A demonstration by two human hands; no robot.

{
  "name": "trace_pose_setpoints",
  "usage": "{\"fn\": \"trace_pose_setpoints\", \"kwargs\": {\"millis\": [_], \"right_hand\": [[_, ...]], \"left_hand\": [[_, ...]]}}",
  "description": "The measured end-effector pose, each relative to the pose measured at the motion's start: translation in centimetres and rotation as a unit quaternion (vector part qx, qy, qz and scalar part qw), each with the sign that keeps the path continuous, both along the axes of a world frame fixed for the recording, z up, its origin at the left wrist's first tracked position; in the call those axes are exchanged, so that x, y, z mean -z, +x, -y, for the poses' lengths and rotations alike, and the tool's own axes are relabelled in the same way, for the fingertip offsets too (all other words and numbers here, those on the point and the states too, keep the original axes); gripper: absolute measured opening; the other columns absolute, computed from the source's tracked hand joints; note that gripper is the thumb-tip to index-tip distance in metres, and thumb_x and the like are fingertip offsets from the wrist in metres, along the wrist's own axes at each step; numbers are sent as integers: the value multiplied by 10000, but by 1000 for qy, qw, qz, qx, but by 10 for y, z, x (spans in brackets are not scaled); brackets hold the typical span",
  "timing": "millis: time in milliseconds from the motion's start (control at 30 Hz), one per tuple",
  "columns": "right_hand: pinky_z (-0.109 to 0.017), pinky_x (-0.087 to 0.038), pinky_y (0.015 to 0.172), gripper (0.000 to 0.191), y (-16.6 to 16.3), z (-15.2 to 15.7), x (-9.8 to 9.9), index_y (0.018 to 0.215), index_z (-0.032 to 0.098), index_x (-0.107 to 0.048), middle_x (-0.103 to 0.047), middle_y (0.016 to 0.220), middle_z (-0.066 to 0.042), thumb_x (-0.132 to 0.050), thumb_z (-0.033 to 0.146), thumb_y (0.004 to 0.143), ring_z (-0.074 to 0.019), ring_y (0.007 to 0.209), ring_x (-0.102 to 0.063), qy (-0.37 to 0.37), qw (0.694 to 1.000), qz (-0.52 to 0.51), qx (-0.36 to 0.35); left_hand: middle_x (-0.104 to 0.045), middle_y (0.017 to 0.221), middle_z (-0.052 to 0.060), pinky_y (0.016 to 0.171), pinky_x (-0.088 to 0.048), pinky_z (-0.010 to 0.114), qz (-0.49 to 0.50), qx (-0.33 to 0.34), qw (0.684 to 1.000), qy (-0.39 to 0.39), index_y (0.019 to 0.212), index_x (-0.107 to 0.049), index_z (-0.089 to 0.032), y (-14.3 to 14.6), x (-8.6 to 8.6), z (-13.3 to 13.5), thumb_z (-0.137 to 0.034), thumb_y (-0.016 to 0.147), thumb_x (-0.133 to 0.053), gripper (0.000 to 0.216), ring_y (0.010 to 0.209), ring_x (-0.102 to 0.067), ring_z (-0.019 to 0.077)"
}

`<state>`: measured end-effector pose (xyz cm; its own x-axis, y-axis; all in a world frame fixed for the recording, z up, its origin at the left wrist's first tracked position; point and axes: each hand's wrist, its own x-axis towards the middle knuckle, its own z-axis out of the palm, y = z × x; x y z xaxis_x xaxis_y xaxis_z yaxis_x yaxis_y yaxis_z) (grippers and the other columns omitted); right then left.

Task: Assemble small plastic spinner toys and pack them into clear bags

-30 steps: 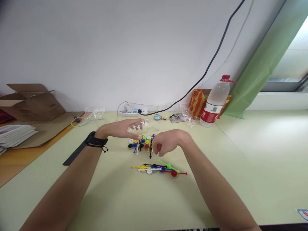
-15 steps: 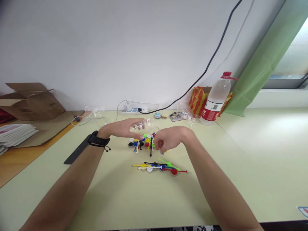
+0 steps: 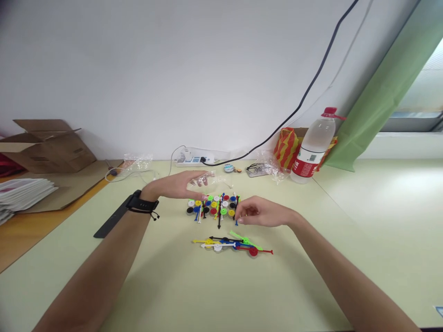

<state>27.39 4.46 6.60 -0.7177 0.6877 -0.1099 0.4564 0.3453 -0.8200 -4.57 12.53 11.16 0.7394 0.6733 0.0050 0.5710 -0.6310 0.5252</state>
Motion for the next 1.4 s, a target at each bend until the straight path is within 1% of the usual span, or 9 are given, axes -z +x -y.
{"fn": "trace_pose_setpoints", "kwargs": {"millis": [133, 267, 467, 600, 767, 933, 1167, 1267, 1400], "right_hand": [[-284, -444, 676, 353, 35, -1, 32, 945, 170, -715, -640, 805, -37, -715, 518, 888, -173, 749, -566, -94, 988, -106, 56], [-260, -309, 557, 414, 55, -7, 58, 878, 150, -689, -559, 713, -20, -648, 559, 922, -133, 626, -440, -142, 965, -184, 119], [-309, -397, 718, 403, 56, -2, 77, 939, 160, -698, -602, 834, -58, -671, 561, 901, -193, 778, -527, -178, 948, -235, 124], [-297, -370, 671, 465, 57, 1, 86, 943, 168, -687, -580, 788, -43, -607, 625, 916, -174, 710, -482, -202, 924, -280, 163], [-317, -400, 736, 368, 53, -2, 64, 932, 177, -683, -600, 847, -56, -640, 542, 937, -203, 801, -525, -154, 956, -205, 144], [-300, -411, 703, 295, 27, 6, 36, 919, 191, -677, -629, 861, -49, -629, 478, 967, -189, 785, -531, -77, 980, -122, 139], [-263, -401, 622, 165, -17, 18, 14, 989, 195, -713, -648, 807, -21, -580, 287, 961, -152, 678, -523, 74, 995, -5, 66], [-254, -380, 605, 143, -27, 22, 13, 924, 185, -711, -638, 765, -8, -578, 239, 929, -140, 655, -514, 103, 993, 39, 44], [-255, -324, 550, 224, -34, 24, 19, 751, 173, -659, -573, 647, 20, -617, 327, 908, -117, 574, -441, 101, 988, 106, 43]], "left_hand": [[-488, 1574, 123, 1117, -420, 401, -20, -25, 999, 14, 1529, -469, -239, -2, -4, 3, -692, 783, -729, 910, 1392, -510, 350], [-479, 1581, 114, 1114, -436, 413, -30, -57, 998, 2, 1563, -417, -249, -8, -10, 1, -695, 817, -699, 914, 1388, -515, 355], [-520, 1542, 94, 1117, -441, 445, -21, -81, 996, -33, 1564, -410, -311, -18, -12, 1, -636, 835, -722, 857, 1358, -535, 347], [-562, 1486, 113, 1089, -464, 436, -10, -85, 995, -53, 1569, -402, -296, -23, -4, 0, -605, 856, -715, 837, 1294, -578, 328], [-599, 1432, 116, 1058, -472, 442, 11, -62, 998, -2, 1541, -458, -302, -18, -13, -7, -609, 833, -738, 821, 1280, -578, 340], [-606, 1405, 123, 1035, -483, 449, 38, -69, 997, 22, 1539, -461, -298, -7, -17, 20, -585, 830, -752, 818, 1241, -592, 326], [-655, 1256, 104, 979, -522, 431, 120, -58, 991, 4, 1505, -481, -270, 6, 22, 56, -528, 860, -747, 744, 1093, -639, 280], [-637, 1264, 112, 988, -512, 426, 185, -57, 981, 8, 1517, -462, -257, 11, 42, 61, -494, 885, -732, 727, 1085, -624, 263], [-609, 1265, 121, 988, -498, 422, 248, -67, 966, 31, 1499, -473, -240, 15, 61, 67, -469, 913, -701, 670, 1082, -603, 254]]}}
